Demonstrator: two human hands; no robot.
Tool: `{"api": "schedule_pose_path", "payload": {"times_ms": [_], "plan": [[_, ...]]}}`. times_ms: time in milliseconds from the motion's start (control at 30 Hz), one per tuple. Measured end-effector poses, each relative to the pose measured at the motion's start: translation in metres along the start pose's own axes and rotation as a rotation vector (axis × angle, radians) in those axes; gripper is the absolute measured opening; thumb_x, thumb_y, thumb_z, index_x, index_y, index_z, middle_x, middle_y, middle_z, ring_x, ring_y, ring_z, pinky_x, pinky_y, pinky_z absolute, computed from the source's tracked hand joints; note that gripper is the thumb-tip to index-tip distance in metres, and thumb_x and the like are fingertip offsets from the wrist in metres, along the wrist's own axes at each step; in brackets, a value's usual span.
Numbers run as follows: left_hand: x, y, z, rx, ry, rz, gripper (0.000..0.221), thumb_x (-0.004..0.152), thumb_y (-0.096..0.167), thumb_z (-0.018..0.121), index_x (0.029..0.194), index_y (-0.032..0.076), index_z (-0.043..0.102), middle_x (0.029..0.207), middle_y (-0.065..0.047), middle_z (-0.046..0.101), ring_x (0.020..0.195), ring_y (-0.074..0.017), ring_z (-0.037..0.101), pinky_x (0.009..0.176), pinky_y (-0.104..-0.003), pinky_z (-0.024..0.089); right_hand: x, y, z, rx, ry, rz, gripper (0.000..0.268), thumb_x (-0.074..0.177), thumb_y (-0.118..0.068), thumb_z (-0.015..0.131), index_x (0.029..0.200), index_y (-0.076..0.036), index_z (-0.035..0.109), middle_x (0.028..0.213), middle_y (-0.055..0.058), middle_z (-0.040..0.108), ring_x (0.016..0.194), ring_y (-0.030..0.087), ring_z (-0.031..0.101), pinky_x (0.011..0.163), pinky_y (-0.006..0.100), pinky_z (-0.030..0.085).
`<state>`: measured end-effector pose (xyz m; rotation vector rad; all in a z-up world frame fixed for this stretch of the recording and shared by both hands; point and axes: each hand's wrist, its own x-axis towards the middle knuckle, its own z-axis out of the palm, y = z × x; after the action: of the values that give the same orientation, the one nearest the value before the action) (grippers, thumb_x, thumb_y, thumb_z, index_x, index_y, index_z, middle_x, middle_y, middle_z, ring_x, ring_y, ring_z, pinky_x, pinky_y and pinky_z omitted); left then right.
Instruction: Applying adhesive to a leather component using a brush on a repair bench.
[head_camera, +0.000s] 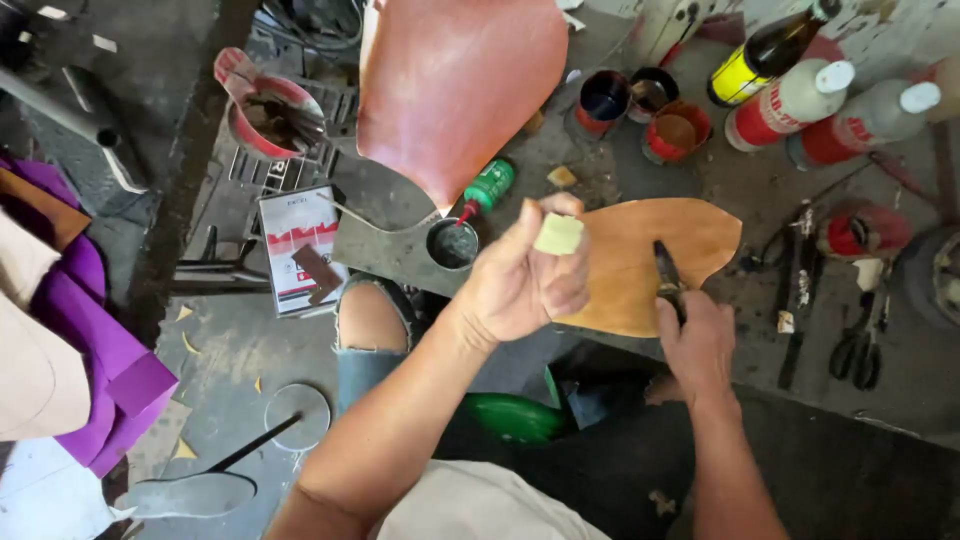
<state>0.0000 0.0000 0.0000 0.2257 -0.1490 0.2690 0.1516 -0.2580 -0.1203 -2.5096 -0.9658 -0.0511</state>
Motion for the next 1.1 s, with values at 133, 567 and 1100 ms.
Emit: {"api": "schedule_pose_path", "payload": {"times_ms": [133, 567, 1100], "plan": [[-0.01, 0.002, -0.012, 0.118, 0.055, -0.016, 0.046, 0.11, 0.023, 0.055, 0.153, 0.007, 0.048, 0.105, -0.021, 0.064, 0.074, -0.0269, 0.07, 0.07, -0.044, 0.061, -0.025, -0.01, -0.014, 0.275, 0.038, 0.297, 0.036, 0.108, -0.04, 0.07, 0.113, -0.005, 0.063, 0.089, 0.025, 0.065, 0.088, 0.045, 0.067, 0.076, 0.054, 0.054], [-0.019, 0.051, 0.056, 1.732, -0.104, -0.272, 0.049, 0.087, 0.007, 0.076, 0.129, 0.014, 0.051, 0.08, -0.003, 0.065, 0.068, -0.0187, 0.064, 0.066, -0.033, 0.05, 0.003, -0.132, -0.156, 0.176, -0.239, -0.477, 0.026, 0.088, -0.026, 0.072, 0.079, -0.005, 0.058, 0.099, 0.009, 0.064, 0.117, 0.036, 0.055, 0.12, 0.057, 0.04], [-0.021, 0.056, 0.034, 1.806, -0.142, -0.332, 0.051, 0.083, 0.016, 0.077, 0.131, 0.018, 0.058, 0.083, -0.007, 0.068, 0.072, -0.0223, 0.066, 0.071, -0.035, 0.051, 0.003, -0.136, -0.133, 0.128, -0.436, -0.452, 0.037, 0.096, -0.024, 0.068, 0.078, -0.009, 0.039, 0.081, 0.008, 0.046, 0.083, 0.028, 0.046, 0.076, 0.041, 0.04]]}}
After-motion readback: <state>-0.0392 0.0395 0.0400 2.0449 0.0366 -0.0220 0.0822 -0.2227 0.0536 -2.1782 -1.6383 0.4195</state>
